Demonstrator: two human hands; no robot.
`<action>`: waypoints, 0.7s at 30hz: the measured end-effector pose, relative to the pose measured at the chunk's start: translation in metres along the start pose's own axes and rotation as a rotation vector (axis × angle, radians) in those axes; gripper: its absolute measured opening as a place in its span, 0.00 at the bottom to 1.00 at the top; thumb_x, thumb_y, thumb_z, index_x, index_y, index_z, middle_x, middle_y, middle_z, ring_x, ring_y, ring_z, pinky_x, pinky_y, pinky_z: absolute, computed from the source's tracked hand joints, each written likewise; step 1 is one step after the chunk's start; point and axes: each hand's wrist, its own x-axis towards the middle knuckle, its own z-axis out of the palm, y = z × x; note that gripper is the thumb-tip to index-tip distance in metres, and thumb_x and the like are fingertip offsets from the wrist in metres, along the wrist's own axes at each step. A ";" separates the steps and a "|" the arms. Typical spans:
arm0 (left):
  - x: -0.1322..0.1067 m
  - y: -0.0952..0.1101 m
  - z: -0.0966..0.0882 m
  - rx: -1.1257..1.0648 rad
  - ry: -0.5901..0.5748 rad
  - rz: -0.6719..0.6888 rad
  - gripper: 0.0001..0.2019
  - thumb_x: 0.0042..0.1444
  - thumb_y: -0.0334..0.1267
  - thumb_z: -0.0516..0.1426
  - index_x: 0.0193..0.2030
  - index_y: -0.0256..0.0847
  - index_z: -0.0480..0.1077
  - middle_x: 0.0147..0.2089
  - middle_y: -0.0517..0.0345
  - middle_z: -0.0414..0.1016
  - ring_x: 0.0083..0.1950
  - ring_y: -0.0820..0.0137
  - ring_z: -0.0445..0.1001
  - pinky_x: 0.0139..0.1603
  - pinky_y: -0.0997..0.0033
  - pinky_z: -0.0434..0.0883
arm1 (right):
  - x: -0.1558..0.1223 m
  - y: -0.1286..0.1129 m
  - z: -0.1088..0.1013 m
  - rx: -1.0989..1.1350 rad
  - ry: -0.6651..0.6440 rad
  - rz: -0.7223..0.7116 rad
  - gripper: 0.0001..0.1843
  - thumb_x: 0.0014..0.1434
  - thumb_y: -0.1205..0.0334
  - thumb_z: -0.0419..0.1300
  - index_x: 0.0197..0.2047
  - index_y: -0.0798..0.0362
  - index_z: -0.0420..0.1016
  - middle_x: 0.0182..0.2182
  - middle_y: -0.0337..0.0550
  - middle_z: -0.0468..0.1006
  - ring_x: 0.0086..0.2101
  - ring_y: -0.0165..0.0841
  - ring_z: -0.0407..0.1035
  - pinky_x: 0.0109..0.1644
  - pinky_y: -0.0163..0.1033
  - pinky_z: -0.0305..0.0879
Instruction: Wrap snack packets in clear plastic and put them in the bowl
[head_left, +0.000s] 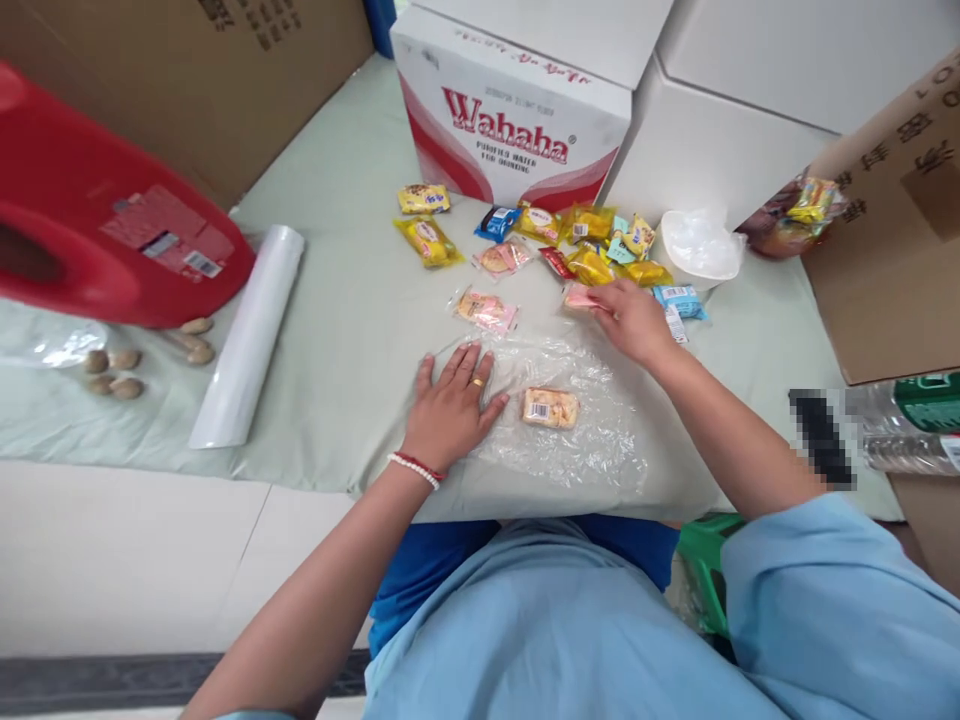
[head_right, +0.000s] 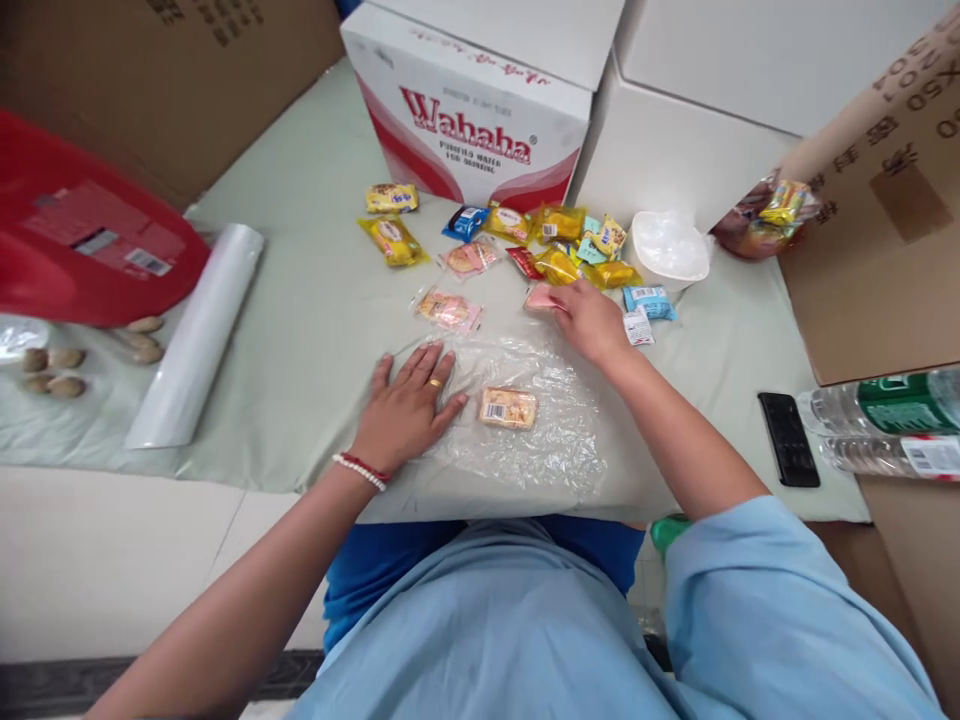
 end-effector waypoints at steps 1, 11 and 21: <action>0.000 0.000 -0.001 -0.008 -0.002 0.000 0.33 0.74 0.55 0.42 0.79 0.39 0.56 0.82 0.44 0.51 0.82 0.55 0.52 0.81 0.37 0.40 | -0.012 -0.007 -0.009 0.063 0.029 -0.042 0.22 0.71 0.51 0.57 0.60 0.50 0.81 0.51 0.53 0.80 0.49 0.49 0.74 0.56 0.55 0.72; 0.001 0.000 -0.002 -0.029 -0.027 -0.006 0.34 0.74 0.56 0.42 0.80 0.40 0.53 0.82 0.43 0.50 0.83 0.53 0.50 0.81 0.36 0.39 | -0.126 -0.075 0.001 0.213 -0.098 -0.144 0.18 0.73 0.53 0.56 0.62 0.45 0.78 0.59 0.51 0.77 0.55 0.43 0.74 0.56 0.47 0.74; 0.000 0.000 -0.001 -0.023 -0.007 -0.004 0.34 0.74 0.56 0.41 0.79 0.39 0.55 0.82 0.42 0.51 0.82 0.53 0.52 0.81 0.36 0.39 | -0.123 -0.083 0.025 -0.021 -0.113 -0.268 0.33 0.71 0.44 0.59 0.74 0.46 0.64 0.73 0.56 0.63 0.69 0.54 0.55 0.72 0.65 0.52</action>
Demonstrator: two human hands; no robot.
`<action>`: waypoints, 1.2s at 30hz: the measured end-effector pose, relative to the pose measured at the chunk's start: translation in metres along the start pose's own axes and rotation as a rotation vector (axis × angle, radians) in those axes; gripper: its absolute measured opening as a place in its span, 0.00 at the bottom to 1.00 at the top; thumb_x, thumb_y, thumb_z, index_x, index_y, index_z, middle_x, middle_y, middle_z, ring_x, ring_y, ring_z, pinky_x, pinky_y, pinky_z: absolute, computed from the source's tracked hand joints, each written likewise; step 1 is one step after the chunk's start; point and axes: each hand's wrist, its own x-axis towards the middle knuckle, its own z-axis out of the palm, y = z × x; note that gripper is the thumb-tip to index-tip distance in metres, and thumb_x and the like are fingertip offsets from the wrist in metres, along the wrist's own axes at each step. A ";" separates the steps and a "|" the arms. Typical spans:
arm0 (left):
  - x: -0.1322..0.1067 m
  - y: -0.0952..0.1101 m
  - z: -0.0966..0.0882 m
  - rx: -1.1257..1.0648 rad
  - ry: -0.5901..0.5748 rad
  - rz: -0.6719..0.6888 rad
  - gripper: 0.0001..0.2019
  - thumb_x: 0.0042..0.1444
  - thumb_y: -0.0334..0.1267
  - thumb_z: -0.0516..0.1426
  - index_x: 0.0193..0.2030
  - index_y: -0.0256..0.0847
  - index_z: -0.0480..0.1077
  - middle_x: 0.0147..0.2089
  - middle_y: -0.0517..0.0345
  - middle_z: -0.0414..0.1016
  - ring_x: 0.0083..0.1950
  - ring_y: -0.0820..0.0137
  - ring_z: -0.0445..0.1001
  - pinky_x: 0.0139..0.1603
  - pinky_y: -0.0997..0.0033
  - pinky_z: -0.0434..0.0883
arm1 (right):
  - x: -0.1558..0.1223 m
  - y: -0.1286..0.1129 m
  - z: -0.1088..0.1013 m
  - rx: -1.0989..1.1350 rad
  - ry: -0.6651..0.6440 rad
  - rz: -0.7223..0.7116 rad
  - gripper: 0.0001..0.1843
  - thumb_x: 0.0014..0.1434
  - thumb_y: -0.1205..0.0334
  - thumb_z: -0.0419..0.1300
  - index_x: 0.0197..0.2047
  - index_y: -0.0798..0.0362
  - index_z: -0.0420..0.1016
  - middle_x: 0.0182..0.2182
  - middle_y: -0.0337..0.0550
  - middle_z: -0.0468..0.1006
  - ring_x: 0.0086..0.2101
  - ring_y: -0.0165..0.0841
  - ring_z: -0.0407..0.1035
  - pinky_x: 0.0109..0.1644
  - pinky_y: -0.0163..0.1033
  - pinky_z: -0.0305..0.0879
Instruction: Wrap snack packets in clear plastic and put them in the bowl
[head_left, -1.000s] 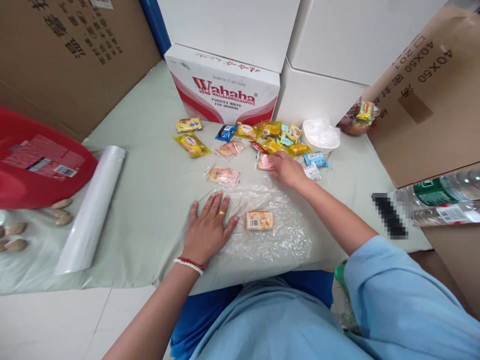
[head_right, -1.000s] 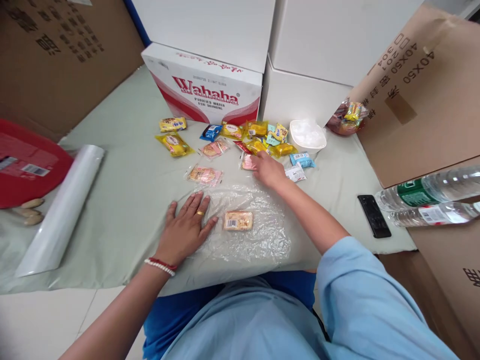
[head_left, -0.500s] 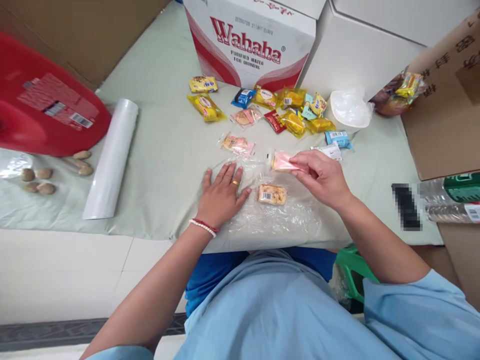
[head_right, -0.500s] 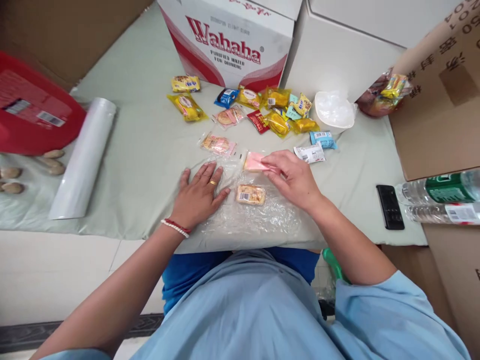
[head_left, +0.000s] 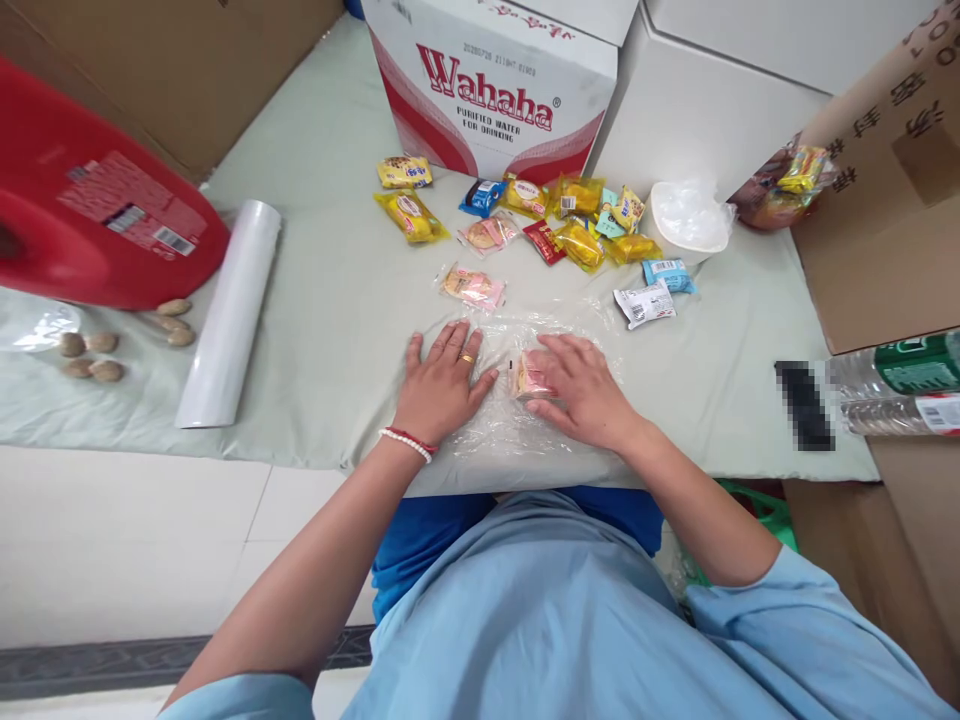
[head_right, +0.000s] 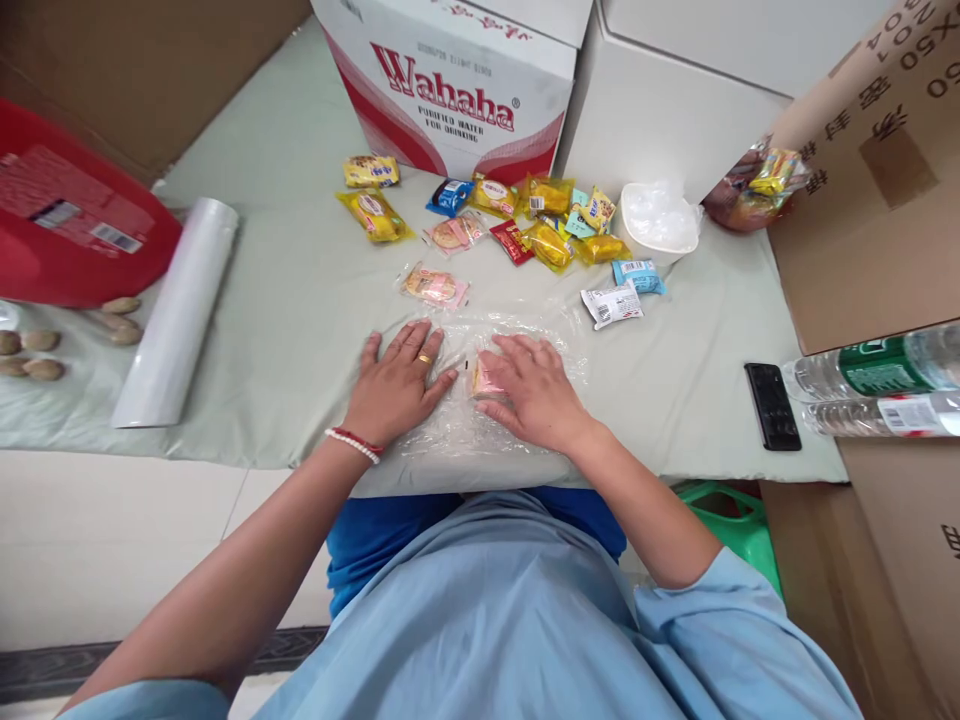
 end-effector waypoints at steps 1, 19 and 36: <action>0.000 0.000 0.000 0.002 0.004 0.000 0.34 0.74 0.55 0.41 0.79 0.38 0.55 0.82 0.42 0.52 0.82 0.53 0.52 0.81 0.36 0.39 | 0.002 -0.001 0.005 -0.021 -0.038 -0.025 0.33 0.72 0.46 0.59 0.75 0.47 0.62 0.72 0.56 0.63 0.69 0.53 0.56 0.73 0.66 0.50; -0.001 0.001 0.004 -0.007 0.022 0.010 0.34 0.74 0.55 0.42 0.79 0.38 0.55 0.82 0.43 0.51 0.82 0.55 0.51 0.81 0.37 0.38 | 0.008 0.009 0.012 -0.061 -0.151 -0.044 0.29 0.71 0.63 0.59 0.73 0.45 0.66 0.61 0.54 0.74 0.57 0.47 0.67 0.62 0.51 0.61; 0.005 -0.011 0.005 -0.022 -0.003 -0.007 0.39 0.72 0.59 0.44 0.81 0.37 0.48 0.82 0.40 0.48 0.82 0.49 0.51 0.80 0.34 0.42 | 0.021 0.011 0.025 -0.061 -0.110 -0.022 0.32 0.71 0.63 0.60 0.75 0.43 0.64 0.63 0.56 0.72 0.59 0.49 0.66 0.65 0.56 0.59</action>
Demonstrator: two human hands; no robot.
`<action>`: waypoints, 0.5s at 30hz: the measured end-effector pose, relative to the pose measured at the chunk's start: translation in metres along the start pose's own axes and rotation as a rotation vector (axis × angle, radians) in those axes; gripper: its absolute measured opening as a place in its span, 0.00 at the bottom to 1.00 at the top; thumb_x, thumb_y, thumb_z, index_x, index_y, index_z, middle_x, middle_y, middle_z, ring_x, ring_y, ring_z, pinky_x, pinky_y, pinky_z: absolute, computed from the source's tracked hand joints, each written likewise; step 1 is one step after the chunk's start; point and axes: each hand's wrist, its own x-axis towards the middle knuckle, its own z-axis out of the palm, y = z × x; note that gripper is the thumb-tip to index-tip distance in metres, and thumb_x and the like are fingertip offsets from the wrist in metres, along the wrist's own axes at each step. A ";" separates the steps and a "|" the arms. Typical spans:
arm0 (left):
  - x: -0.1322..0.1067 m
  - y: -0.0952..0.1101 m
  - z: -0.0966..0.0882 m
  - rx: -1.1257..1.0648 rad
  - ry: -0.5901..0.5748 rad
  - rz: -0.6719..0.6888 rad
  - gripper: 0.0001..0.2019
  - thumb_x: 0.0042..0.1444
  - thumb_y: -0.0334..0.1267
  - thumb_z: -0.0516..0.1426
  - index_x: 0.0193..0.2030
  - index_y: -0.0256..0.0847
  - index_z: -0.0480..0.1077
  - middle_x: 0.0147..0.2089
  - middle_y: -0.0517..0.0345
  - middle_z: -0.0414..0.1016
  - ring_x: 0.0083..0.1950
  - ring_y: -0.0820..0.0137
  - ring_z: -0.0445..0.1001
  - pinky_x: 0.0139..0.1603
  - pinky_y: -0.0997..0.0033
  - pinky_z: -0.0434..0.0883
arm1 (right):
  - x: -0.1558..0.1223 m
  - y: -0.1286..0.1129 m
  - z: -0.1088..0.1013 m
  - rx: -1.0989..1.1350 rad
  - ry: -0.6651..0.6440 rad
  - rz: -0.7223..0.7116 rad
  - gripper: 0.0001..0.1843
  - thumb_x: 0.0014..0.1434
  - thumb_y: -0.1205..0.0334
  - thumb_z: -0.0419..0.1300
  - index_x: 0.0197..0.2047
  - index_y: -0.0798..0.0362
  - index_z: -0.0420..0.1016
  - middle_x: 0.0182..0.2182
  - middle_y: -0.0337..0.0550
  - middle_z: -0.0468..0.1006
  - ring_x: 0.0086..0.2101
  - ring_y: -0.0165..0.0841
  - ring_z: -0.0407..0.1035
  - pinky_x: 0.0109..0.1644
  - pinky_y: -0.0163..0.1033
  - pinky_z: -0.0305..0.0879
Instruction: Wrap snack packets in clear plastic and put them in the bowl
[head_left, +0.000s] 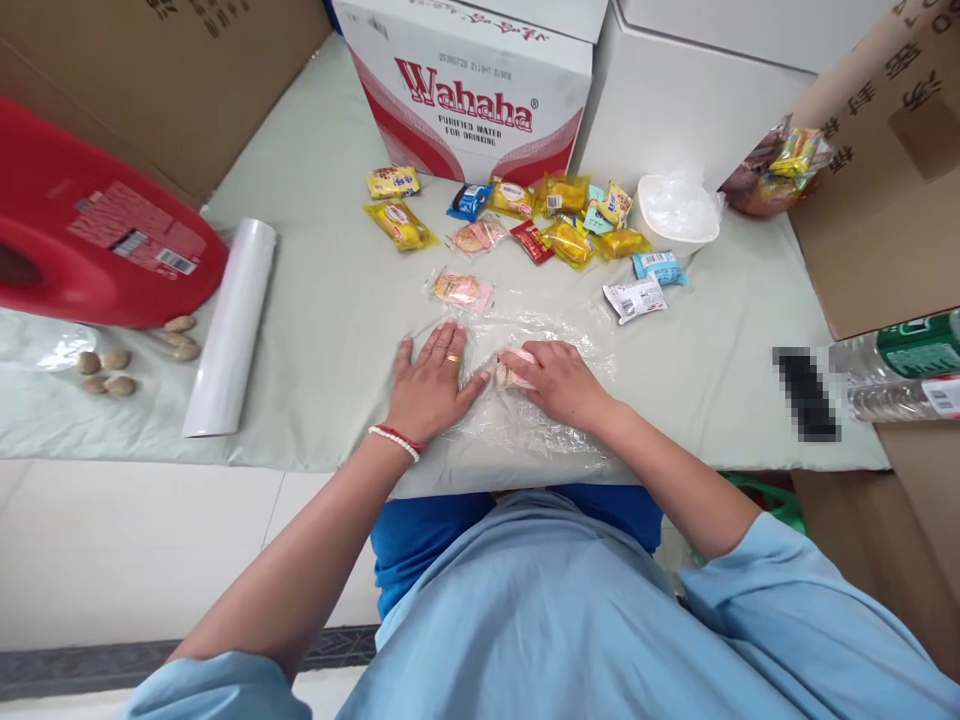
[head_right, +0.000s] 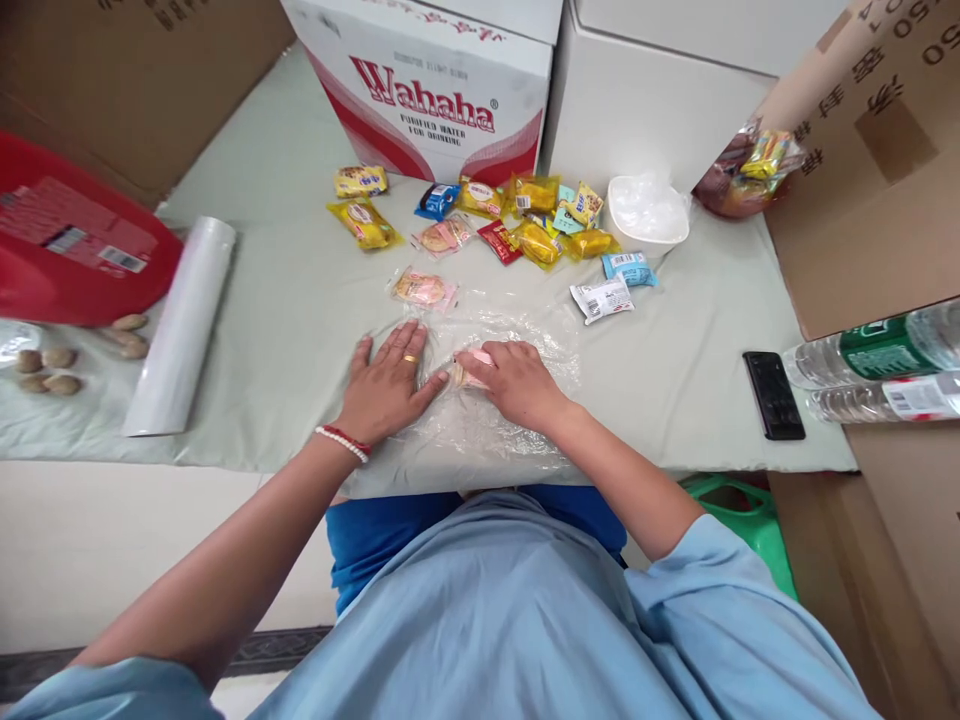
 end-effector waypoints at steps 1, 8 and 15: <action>0.000 -0.005 0.001 -0.036 0.018 -0.007 0.39 0.72 0.58 0.45 0.81 0.36 0.48 0.83 0.38 0.48 0.82 0.49 0.51 0.80 0.35 0.45 | 0.000 0.001 0.000 0.008 -0.006 -0.006 0.33 0.70 0.62 0.61 0.76 0.44 0.63 0.64 0.56 0.71 0.60 0.50 0.66 0.68 0.59 0.57; -0.028 -0.026 -0.002 -0.107 0.288 0.039 0.40 0.67 0.49 0.58 0.80 0.40 0.49 0.82 0.34 0.48 0.82 0.47 0.51 0.79 0.38 0.53 | -0.012 0.016 -0.014 0.189 -0.016 -0.078 0.48 0.68 0.46 0.65 0.81 0.46 0.45 0.75 0.59 0.57 0.72 0.54 0.54 0.75 0.72 0.41; -0.058 -0.020 -0.009 -0.032 0.189 0.263 0.22 0.69 0.33 0.53 0.67 0.52 0.71 0.72 0.49 0.73 0.79 0.53 0.61 0.80 0.32 0.46 | -0.019 0.023 -0.012 0.246 0.024 -0.076 0.38 0.70 0.45 0.61 0.77 0.46 0.56 0.73 0.60 0.61 0.71 0.55 0.56 0.73 0.70 0.49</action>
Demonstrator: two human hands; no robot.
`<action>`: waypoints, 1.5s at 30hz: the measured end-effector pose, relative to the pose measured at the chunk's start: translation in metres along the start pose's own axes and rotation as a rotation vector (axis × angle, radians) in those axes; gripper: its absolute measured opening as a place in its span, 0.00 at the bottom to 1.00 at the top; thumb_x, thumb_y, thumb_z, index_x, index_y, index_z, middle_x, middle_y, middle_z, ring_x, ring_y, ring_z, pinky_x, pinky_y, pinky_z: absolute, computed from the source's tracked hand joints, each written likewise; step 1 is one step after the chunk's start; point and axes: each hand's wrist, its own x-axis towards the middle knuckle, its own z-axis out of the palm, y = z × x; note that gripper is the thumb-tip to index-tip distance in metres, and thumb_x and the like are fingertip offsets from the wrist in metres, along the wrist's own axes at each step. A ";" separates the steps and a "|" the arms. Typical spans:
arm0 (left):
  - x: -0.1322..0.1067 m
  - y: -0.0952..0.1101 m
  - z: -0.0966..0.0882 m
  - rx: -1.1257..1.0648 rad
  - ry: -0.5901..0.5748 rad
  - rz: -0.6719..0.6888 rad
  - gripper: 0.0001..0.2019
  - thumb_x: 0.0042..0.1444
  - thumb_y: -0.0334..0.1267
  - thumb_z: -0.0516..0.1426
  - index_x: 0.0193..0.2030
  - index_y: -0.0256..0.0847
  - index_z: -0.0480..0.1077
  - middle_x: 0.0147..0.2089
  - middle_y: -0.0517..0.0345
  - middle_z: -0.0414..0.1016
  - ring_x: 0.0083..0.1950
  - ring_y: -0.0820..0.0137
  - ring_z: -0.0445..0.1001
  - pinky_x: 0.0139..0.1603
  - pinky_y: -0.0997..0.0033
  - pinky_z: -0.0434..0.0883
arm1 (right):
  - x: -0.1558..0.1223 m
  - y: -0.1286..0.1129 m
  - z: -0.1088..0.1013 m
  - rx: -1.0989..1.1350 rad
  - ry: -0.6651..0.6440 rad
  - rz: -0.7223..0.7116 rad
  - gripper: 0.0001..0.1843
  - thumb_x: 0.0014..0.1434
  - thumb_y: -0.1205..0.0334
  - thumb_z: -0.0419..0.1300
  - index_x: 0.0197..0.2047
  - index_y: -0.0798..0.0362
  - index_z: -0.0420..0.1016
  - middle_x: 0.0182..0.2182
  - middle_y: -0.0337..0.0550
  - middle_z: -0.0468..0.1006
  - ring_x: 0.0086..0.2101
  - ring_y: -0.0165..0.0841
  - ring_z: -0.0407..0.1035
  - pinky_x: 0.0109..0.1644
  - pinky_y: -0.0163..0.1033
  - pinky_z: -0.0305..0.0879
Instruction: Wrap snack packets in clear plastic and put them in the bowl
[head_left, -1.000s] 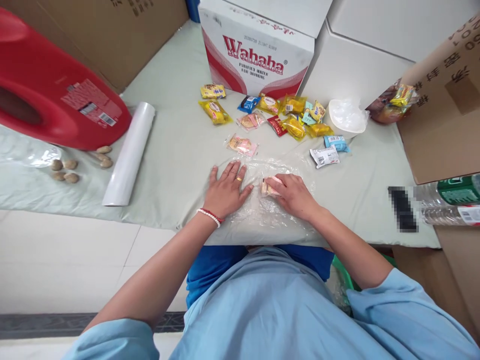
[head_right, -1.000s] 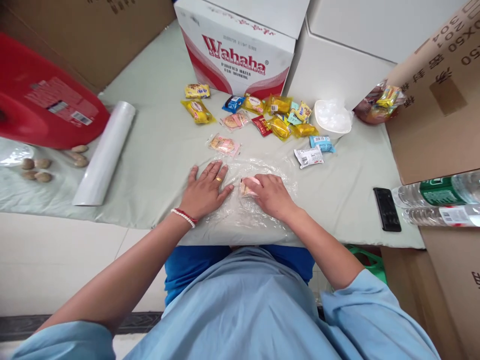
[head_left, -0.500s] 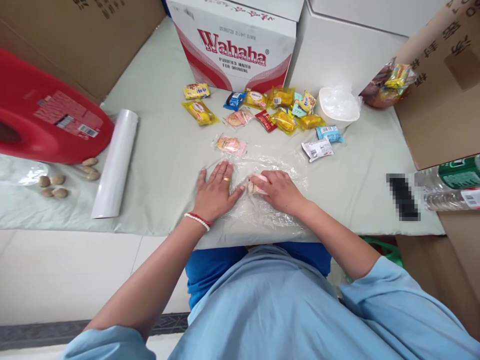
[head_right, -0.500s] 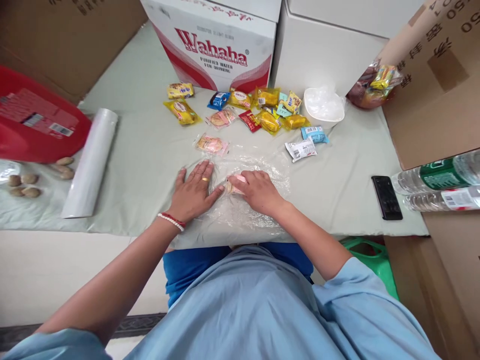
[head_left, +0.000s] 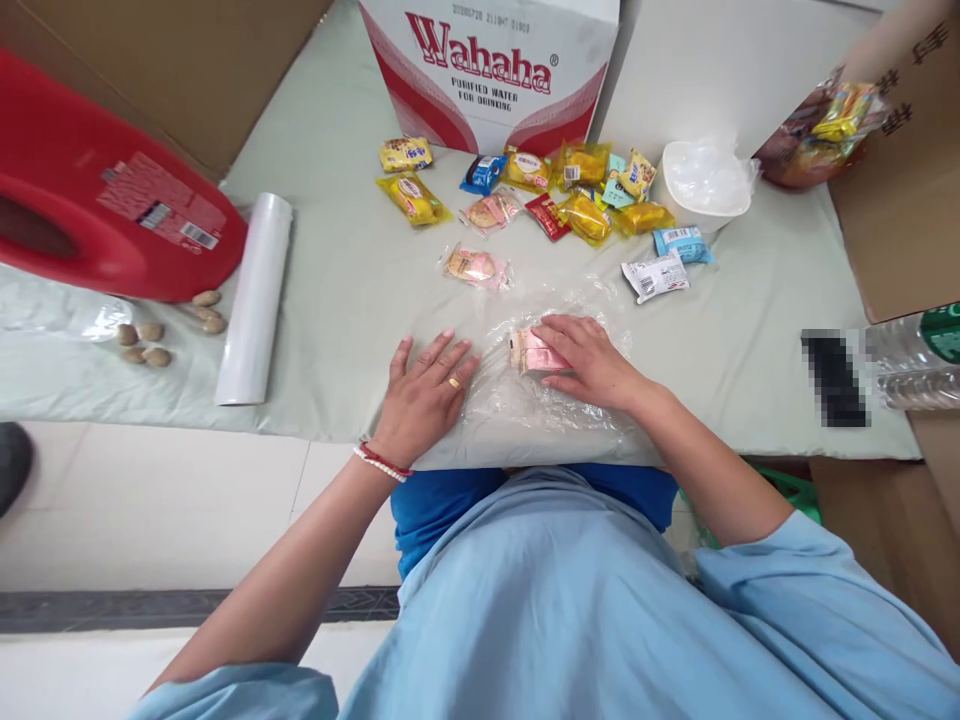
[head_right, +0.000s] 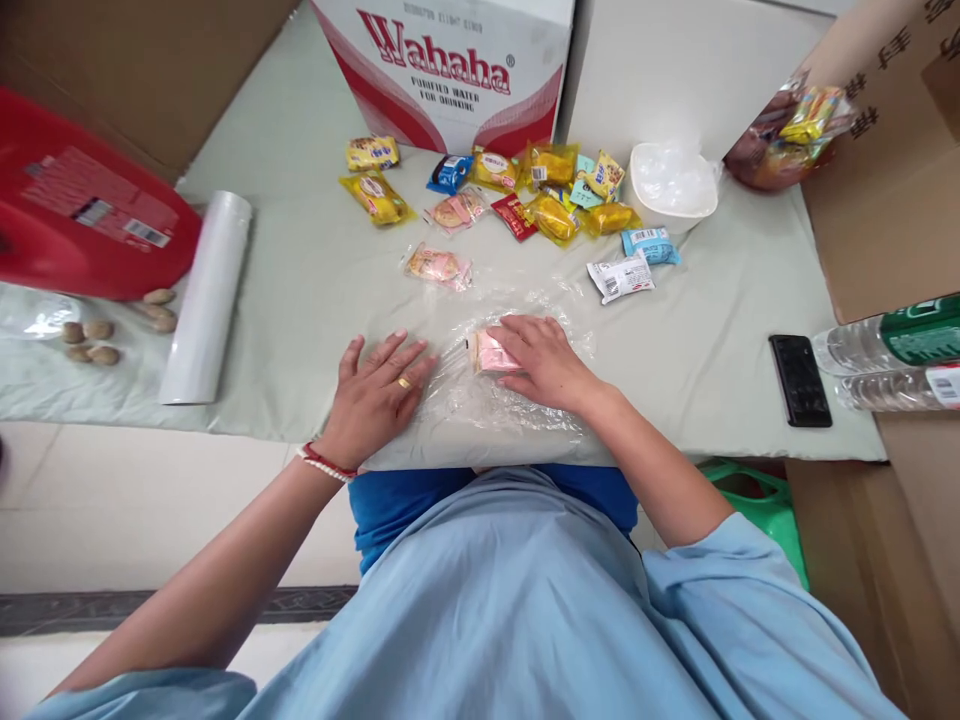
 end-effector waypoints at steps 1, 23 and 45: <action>-0.001 -0.002 0.000 -0.006 -0.015 -0.037 0.20 0.69 0.34 0.53 0.65 0.51 0.73 0.69 0.49 0.75 0.78 0.51 0.62 0.79 0.29 0.44 | -0.002 -0.004 -0.001 -0.009 0.023 0.004 0.38 0.70 0.45 0.61 0.77 0.46 0.56 0.74 0.60 0.60 0.71 0.56 0.56 0.73 0.71 0.48; -0.005 0.003 -0.007 -0.174 -0.001 0.087 0.15 0.66 0.45 0.59 0.57 0.46 0.76 0.53 0.46 0.75 0.65 0.49 0.71 0.72 0.31 0.61 | -0.080 -0.024 -0.007 0.079 0.314 -0.028 0.11 0.73 0.61 0.58 0.48 0.48 0.83 0.51 0.49 0.80 0.41 0.35 0.74 0.45 0.42 0.75; 0.058 0.010 -0.038 -0.438 -0.087 0.058 0.19 0.75 0.48 0.43 0.50 0.47 0.74 0.57 0.53 0.83 0.67 0.60 0.76 0.79 0.42 0.56 | -0.004 0.033 -0.036 0.344 0.132 0.367 0.17 0.66 0.50 0.59 0.39 0.53 0.83 0.34 0.44 0.80 0.33 0.35 0.70 0.40 0.39 0.64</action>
